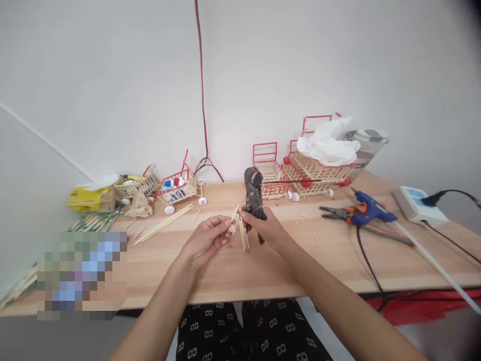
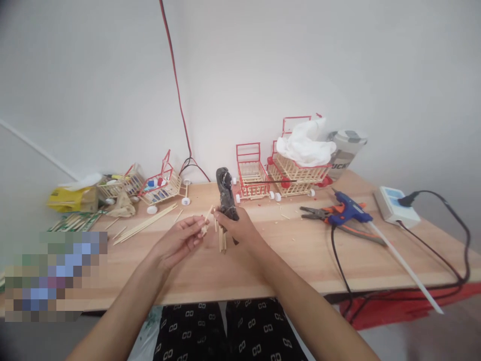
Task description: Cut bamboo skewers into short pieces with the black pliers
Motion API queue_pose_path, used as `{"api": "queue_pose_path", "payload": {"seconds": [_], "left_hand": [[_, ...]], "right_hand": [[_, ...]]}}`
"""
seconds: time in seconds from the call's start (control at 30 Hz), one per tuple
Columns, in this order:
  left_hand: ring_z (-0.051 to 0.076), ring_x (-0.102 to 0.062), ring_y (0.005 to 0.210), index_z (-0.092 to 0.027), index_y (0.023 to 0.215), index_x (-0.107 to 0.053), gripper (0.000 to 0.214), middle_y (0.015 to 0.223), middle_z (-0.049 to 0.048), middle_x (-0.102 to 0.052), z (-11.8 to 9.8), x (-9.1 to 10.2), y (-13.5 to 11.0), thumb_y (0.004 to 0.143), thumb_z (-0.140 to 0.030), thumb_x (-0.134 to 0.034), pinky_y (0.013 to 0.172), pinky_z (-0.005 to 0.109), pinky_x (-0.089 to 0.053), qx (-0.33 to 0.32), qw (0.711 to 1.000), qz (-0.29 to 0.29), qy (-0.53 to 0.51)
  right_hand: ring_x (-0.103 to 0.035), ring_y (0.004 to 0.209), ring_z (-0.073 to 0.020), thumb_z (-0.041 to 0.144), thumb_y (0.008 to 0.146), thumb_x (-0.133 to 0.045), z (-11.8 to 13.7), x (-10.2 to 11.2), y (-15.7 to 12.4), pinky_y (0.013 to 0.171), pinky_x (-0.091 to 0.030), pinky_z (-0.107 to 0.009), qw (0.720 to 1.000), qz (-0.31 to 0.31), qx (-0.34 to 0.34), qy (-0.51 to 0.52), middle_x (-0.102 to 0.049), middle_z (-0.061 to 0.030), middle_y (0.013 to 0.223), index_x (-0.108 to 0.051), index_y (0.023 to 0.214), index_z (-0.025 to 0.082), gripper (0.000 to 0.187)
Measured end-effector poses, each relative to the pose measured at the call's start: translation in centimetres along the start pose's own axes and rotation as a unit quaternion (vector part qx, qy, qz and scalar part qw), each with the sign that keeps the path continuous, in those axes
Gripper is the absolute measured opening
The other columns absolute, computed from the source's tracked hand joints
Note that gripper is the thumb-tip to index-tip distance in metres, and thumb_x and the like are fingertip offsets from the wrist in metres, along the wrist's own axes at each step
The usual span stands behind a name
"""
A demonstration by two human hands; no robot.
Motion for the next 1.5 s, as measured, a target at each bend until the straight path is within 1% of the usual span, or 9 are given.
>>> {"api": "queue_pose_path", "payload": {"seconds": [0.4, 0.67, 0.77, 0.87, 0.93, 1.0, 1.2, 1.33, 1.5], "left_hand": [[0.004, -0.045, 0.044, -0.012, 0.069, -0.065, 0.029, 0.057, -0.0017, -0.057, 1.0, -1.7, 0.6, 0.058, -0.035, -0.079, 0.040, 0.016, -0.030, -0.015, 0.998, -0.012, 0.054], [0.006, -0.040, 0.044, -0.014, 0.078, -0.063, 0.028, 0.050, -0.0039, -0.050, -1.0, 4.5, -2.6, 0.073, -0.041, -0.064, 0.044, 0.018, -0.027, -0.036, 0.947, -0.071, 0.312], [0.011, -0.046, 0.050, -0.016, 0.081, -0.065, 0.026, 0.055, -0.0017, -0.054, -2.5, 7.8, -4.0, 0.076, -0.041, -0.059, 0.049, 0.021, -0.035, -0.082, 0.890, -0.129, 0.429], [0.018, -0.057, 0.063, -0.019, 0.078, -0.068, 0.020, 0.070, 0.0037, -0.063, -4.5, 10.9, -5.4, 0.071, -0.035, -0.058, 0.059, 0.028, -0.044, -0.142, 0.772, -0.206, 0.585], [0.024, -0.060, 0.077, -0.020, 0.074, -0.071, 0.018, 0.084, 0.0072, -0.065, -5.5, 11.9, -6.2, 0.068, -0.033, -0.058, 0.072, 0.035, -0.046, -0.191, 0.685, -0.239, 0.661], [0.026, -0.060, 0.086, -0.022, 0.075, -0.072, 0.019, 0.091, 0.0079, -0.065, -5.7, 11.2, -6.6, 0.071, -0.034, -0.058, 0.081, 0.039, -0.045, -0.242, 0.645, -0.254, 0.679], [0.019, -0.061, 0.082, -0.022, 0.085, -0.071, 0.015, 0.087, 0.0043, -0.069, -2.1, 2.2, -4.3, 0.079, -0.032, -0.061, 0.074, 0.030, -0.048, -0.304, 0.793, -0.105, 0.517], [0.019, -0.060, 0.080, -0.020, 0.083, -0.070, 0.011, 0.082, 0.0053, -0.068, -0.3, -1.8, -2.5, 0.078, -0.028, -0.064, 0.074, 0.031, -0.047, -0.358, 0.792, -0.065, 0.490], [0.017, -0.059, 0.075, -0.020, 0.074, -0.069, 0.012, 0.074, 0.0033, -0.066, 0.0, -2.2, -1.9, 0.081, -0.026, -0.060, 0.072, 0.030, -0.044, -0.363, 0.805, -0.076, 0.463]], "right_hand": [[-0.051, 0.057, -0.0119, 0.044, 0.075, -0.063, -0.1, 0.9, 0.0, 0.053, -0.042, -0.024, 0.999, -0.020, -0.002, 0.045, -0.055, 0.0009, 0.062, -0.058, 0.073, 0.016, 0.028], [-0.053, 0.058, -0.0119, 0.043, 0.075, -0.063, -0.5, 1.2, 0.2, 0.057, -0.045, -0.026, 0.995, -0.041, 0.009, 0.091, -0.054, 0.0010, 0.062, -0.056, 0.071, 0.017, 0.028], [-0.053, 0.057, -0.0121, 0.044, 0.074, -0.064, -0.2, 1.1, 0.0, 0.054, -0.044, -0.025, 0.996, -0.044, -0.004, 0.072, -0.055, 0.0007, 0.061, -0.057, 0.071, 0.016, 0.029], [-0.053, 0.056, -0.0124, 0.047, 0.073, -0.064, 0.2, 1.0, -0.3, 0.049, -0.040, -0.023, 0.998, -0.050, -0.019, 0.037, -0.055, 0.0003, 0.059, -0.056, 0.068, 0.016, 0.032], [-0.053, 0.056, -0.0123, 0.047, 0.073, -0.063, 0.3, 0.8, -0.3, 0.049, -0.039, -0.023, 0.998, -0.045, -0.018, 0.033, -0.054, 0.0005, 0.058, -0.055, 0.066, 0.016, 0.033], [-0.052, 0.055, -0.0120, 0.047, 0.073, -0.064, 0.3, 0.7, -0.3, 0.051, -0.040, -0.024, 0.998, -0.038, -0.016, 0.044, -0.054, 0.0010, 0.057, -0.055, 0.065, 0.016, 0.033], [-0.052, 0.055, -0.0119, 0.046, 0.071, -0.066, -0.2, 0.2, -0.1, 0.054, -0.043, -0.026, 0.997, -0.014, -0.018, 0.069, -0.053, 0.0012, 0.058, -0.056, 0.065, 0.016, 0.033], [-0.051, 0.054, -0.0109, 0.045, 0.072, -0.066, -0.5, 0.2, -0.1, 0.054, -0.043, -0.025, 0.996, 0.009, -0.020, 0.084, -0.053, 0.0021, 0.058, -0.056, 0.068, 0.016, 0.031], [-0.051, 0.056, -0.0107, 0.043, 0.074, -0.065, -0.4, 0.3, -0.1, 0.056, -0.043, -0.025, 0.997, 0.011, -0.011, 0.076, -0.055, 0.0020, 0.059, -0.057, 0.070, 0.016, 0.028]]}}
Point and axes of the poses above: each hand's wrist, its own y-axis towards the middle knuckle, its own x-axis out of the back of the hand, z = x × y, the point moved 3 cm from there along y, towards the middle knuckle
